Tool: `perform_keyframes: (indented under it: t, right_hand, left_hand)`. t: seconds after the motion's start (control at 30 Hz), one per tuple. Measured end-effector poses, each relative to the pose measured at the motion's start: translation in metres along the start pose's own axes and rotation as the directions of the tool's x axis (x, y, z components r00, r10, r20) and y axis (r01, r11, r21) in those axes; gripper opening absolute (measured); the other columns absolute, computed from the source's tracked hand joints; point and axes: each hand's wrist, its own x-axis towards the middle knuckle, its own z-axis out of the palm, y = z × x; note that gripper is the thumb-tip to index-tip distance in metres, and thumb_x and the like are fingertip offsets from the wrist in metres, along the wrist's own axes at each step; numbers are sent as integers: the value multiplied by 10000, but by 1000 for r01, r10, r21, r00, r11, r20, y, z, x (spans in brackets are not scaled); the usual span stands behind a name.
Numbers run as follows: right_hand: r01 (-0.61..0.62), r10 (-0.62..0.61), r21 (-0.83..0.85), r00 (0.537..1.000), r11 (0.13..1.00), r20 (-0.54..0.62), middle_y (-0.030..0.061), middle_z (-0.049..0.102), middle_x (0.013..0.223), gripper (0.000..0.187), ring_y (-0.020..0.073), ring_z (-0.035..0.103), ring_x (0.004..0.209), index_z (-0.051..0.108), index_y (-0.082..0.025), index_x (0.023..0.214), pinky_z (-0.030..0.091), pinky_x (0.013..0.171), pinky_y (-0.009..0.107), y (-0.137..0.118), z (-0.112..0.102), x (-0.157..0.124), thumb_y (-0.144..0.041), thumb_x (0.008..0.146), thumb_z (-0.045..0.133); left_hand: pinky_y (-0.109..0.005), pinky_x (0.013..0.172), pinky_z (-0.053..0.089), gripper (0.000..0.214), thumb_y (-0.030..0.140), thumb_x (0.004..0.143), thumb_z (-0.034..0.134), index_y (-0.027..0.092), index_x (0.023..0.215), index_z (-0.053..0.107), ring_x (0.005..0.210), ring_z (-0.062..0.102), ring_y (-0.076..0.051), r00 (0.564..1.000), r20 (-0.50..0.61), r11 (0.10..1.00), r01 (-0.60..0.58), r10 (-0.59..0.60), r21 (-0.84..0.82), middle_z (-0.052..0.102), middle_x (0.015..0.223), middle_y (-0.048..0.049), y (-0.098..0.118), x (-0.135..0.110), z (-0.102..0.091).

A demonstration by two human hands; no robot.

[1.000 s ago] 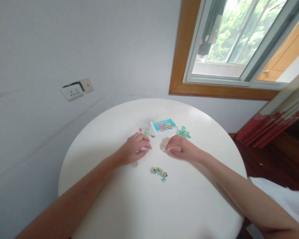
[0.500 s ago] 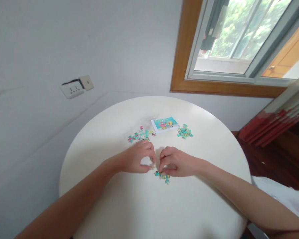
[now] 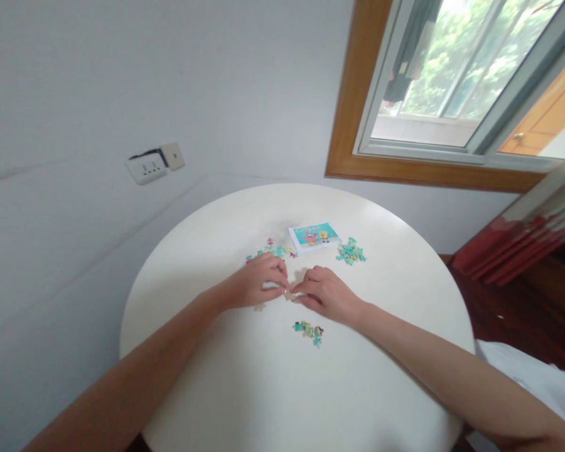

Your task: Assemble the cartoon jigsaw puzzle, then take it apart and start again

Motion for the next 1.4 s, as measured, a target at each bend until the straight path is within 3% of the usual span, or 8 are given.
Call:
perform_keyframes:
  t: [0.33,0.53,0.7,0.9,1.07,1.27,1.4]
  right_hand:
    - [-28,26,-139,1000,990,-14,63,613,880,198,195,514,882,692,-208,963,342,764,323,1,-2,2,-268,956,504]
    - [-189,190,26,979,982,-73,49,623,830,124,164,547,817,695,-183,875,390,778,293,10,1,1,-149,858,577]
    - [-276,277,56,961,959,-8,43,625,763,121,154,567,758,685,-173,766,418,762,277,20,-17,-5,-160,829,583]
    - [-375,377,-78,926,924,5,76,635,850,169,190,583,862,691,-148,942,425,834,307,18,-36,-10,-145,822,572]
    - [-250,258,-120,965,961,56,96,625,986,264,218,562,946,684,-179,1113,413,872,339,12,-28,-10,-247,885,570]
    - [-332,339,-151,941,931,19,69,609,998,197,210,544,977,685,-211,1050,385,880,334,10,-22,-7,-266,893,580]
    - [-443,454,-325,890,835,-48,81,614,1035,188,251,518,1037,695,-215,1004,359,894,376,18,-30,-8,-309,899,572]
  left_hand:
    - [-330,905,401,206,259,929,526,209,1001,713,965,534,-197,987,-154,997,59,-51,46,626,970,-58,-8,1,-3]
    - [-315,890,407,205,242,933,525,212,1024,707,959,542,-189,986,-160,998,52,-45,38,624,966,-57,-12,-1,-2]
    - [-320,873,418,209,247,935,513,208,1008,705,941,553,-193,988,-152,999,44,-39,26,632,958,-66,-13,-1,1]
    - [-323,865,421,224,246,941,494,204,1007,704,936,551,-192,990,-138,999,46,-43,18,633,958,-73,-13,-1,3]
    - [-324,872,415,214,240,938,503,210,1010,702,939,548,-192,990,-133,998,49,-44,28,633,959,-68,-14,-1,3]
    - [-329,863,422,224,239,940,491,204,1003,703,927,548,-197,991,-129,998,51,-46,37,631,947,-71,-11,1,2]
    - [-327,861,430,236,245,946,475,198,999,700,931,550,-197,991,-125,998,50,-44,45,631,955,-76,-10,1,1]
